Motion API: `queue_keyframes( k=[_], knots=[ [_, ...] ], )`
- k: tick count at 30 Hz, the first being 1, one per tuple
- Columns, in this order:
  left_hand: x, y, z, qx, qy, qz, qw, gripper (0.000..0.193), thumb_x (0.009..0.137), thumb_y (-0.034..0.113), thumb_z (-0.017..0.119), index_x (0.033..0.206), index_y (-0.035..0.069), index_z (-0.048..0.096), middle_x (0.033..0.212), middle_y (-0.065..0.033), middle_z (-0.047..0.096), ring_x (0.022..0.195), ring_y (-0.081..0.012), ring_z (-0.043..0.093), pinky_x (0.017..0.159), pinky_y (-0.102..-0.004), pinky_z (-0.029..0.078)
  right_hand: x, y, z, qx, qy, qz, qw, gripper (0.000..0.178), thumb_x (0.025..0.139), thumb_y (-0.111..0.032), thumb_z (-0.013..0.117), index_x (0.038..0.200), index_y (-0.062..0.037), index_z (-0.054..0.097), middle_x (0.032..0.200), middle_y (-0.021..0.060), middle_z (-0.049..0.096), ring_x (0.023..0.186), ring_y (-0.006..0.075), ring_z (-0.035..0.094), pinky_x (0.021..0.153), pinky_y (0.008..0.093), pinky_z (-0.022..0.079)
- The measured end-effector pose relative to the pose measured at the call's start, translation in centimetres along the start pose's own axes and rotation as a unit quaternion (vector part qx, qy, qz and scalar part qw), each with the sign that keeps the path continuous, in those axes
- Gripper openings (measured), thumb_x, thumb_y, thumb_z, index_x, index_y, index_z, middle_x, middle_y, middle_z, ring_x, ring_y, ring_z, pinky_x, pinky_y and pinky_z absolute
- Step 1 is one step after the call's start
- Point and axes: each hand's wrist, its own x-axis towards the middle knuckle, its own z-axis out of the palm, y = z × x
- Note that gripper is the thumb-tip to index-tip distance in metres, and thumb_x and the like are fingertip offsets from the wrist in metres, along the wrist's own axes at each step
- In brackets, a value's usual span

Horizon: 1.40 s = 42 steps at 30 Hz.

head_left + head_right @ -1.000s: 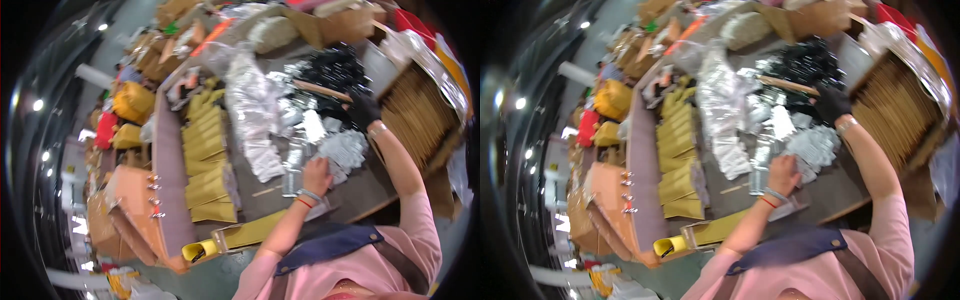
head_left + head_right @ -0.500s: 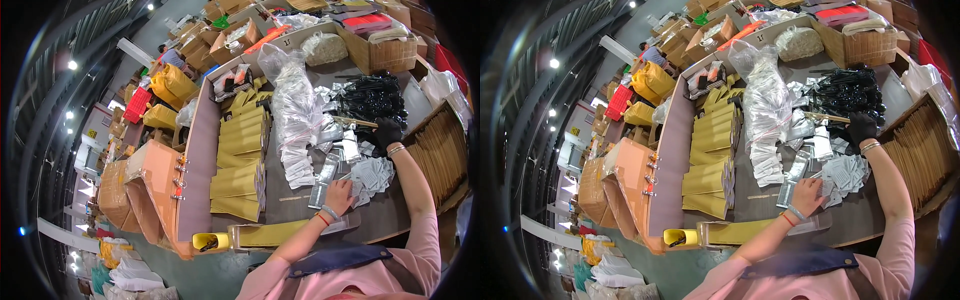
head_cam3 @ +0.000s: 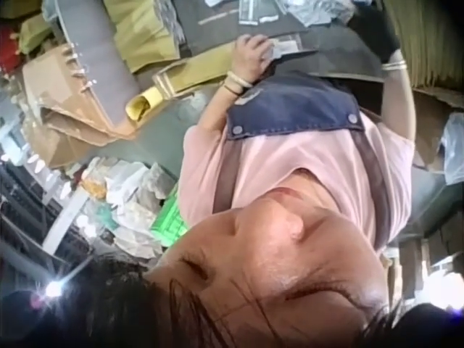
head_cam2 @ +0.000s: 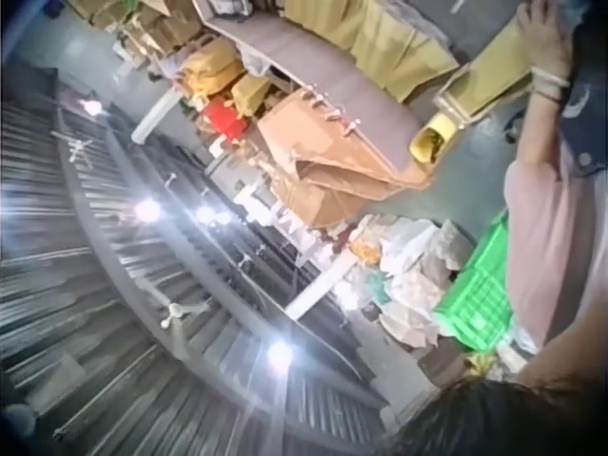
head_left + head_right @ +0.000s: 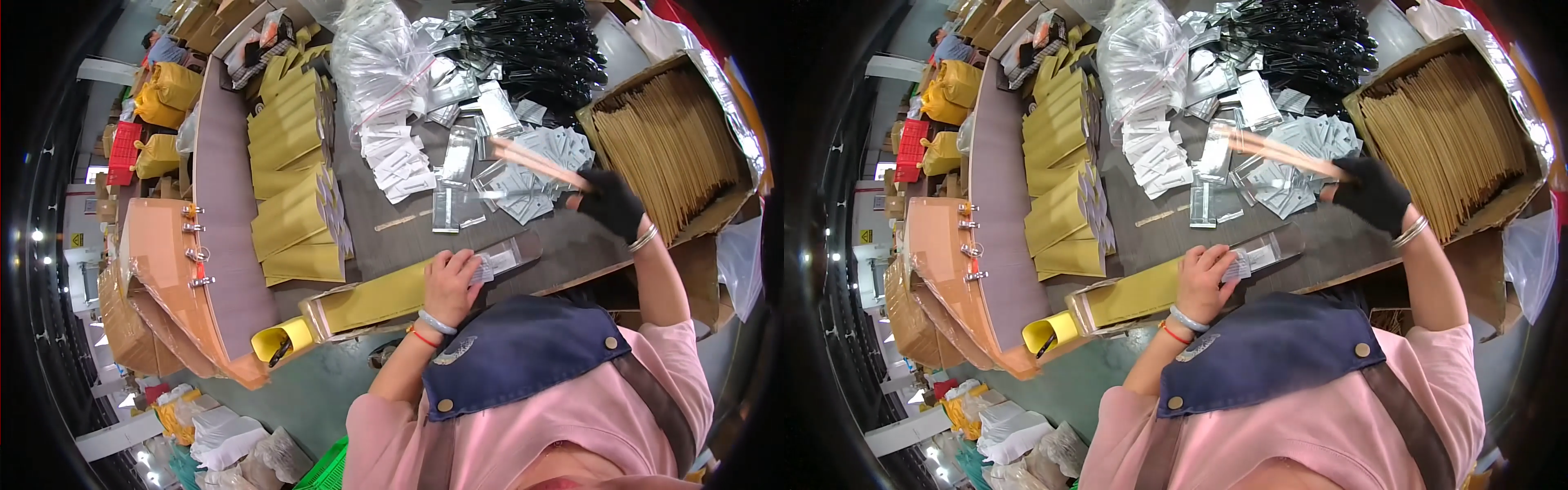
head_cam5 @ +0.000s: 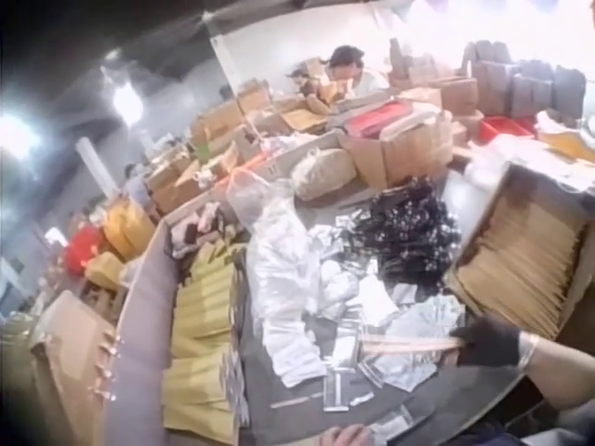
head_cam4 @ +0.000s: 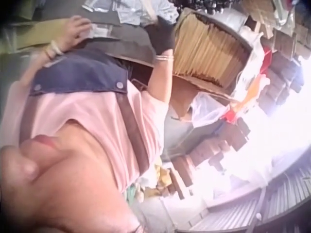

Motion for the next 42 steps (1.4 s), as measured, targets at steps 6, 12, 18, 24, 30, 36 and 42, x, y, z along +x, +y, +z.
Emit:
queue_keyframes(
  k=[6, 12, 18, 24, 30, 36, 42],
  knots=[
    [-2.9, 0.8, 1.5, 0.038, 0.034, 0.044, 0.998, 0.033, 0.072, 0.012, 0.066, 0.105, 0.012, 0.066, 0.115, 0.0020, 0.059, 0.096, -0.0235, 0.051, 0.081, -0.0371, 0.041, -3.3, 0.9, 3.4, 0.027, -0.142, -0.043, 0.989, 0.039, 0.071, -0.012, 0.079, 0.106, -0.0004, 0.066, 0.076, 0.0085, 0.065, 0.071, 0.0093, 0.056, 0.067, 0.0282, 0.047],
    [-3.6, 0.8, 1.1, 0.089, 0.012, 0.020, 0.996, 0.033, 0.073, 0.014, 0.065, 0.106, 0.012, 0.067, 0.115, 0.0039, 0.060, 0.095, -0.0222, 0.051, 0.079, -0.0369, 0.040, -3.8, 1.2, 8.2, -0.013, -0.163, -0.061, 0.985, 0.037, 0.076, -0.024, 0.075, 0.107, -0.0073, 0.066, 0.086, 0.0111, 0.067, 0.079, 0.0215, 0.065, 0.074, 0.0321, 0.051],
    [-4.8, -1.0, -1.4, 0.018, 0.052, -0.045, 0.997, 0.049, 0.069, 0.022, 0.075, 0.114, 0.007, 0.063, 0.124, -0.0084, 0.054, 0.111, -0.0328, 0.046, 0.095, -0.0445, 0.037, -4.4, 1.5, 7.8, -0.196, -0.074, -0.193, 0.959, 0.038, 0.075, -0.013, 0.071, 0.113, -0.0180, 0.066, 0.078, 0.0096, 0.061, 0.069, 0.0270, 0.060, 0.064, 0.0363, 0.049],
    [-4.0, -2.9, -1.7, 0.010, 0.000, -0.063, 0.998, 0.070, 0.061, 0.027, 0.081, 0.123, 0.006, 0.056, 0.126, -0.0118, 0.051, 0.116, -0.0347, 0.043, 0.099, -0.0458, 0.035, -3.8, 2.7, 8.2, -0.287, -0.108, -0.246, 0.919, 0.026, 0.082, -0.022, 0.066, 0.107, -0.0233, 0.067, 0.079, 0.0084, 0.060, 0.074, 0.0279, 0.059, 0.063, 0.0384, 0.047],
    [-0.7, -0.1, 0.1, -0.005, -0.020, -0.043, 0.999, 0.074, 0.057, 0.024, 0.084, 0.123, 0.006, 0.056, 0.122, -0.0115, 0.051, 0.113, -0.0328, 0.045, 0.098, -0.0446, 0.036, -3.8, 0.7, 13.5, -0.041, -0.109, -0.266, 0.957, 0.011, 0.077, -0.018, 0.070, 0.076, -0.0072, 0.066, 0.078, 0.0140, 0.062, 0.079, 0.0309, 0.061, 0.067, 0.0400, 0.048],
    [0.1, 0.2, 0.7, 0.022, -0.025, -0.019, 0.999, 0.074, 0.054, 0.016, 0.084, 0.122, 0.006, 0.055, 0.120, -0.0084, 0.052, 0.109, -0.0302, 0.047, 0.093, -0.0431, 0.039, -4.3, -0.4, 15.0, 0.019, -0.087, -0.121, 0.989, 0.016, 0.073, -0.011, 0.068, 0.085, -0.0055, 0.059, 0.077, 0.0144, 0.059, 0.078, 0.0338, 0.060, 0.069, 0.0420, 0.048],
    [1.1, 0.0, -0.1, 0.058, -0.052, 0.043, 0.996, 0.059, 0.057, 0.012, 0.079, 0.113, 0.019, 0.062, 0.110, -0.0114, 0.052, 0.102, -0.0324, 0.049, 0.088, -0.0430, 0.042, -4.0, -1.9, 12.9, -0.094, -0.045, -0.242, 0.965, 0.048, 0.064, -0.026, 0.079, 0.104, -0.0084, 0.059, 0.099, 0.0101, 0.058, 0.093, 0.0311, 0.056, 0.079, 0.0420, 0.044]
  ],
)
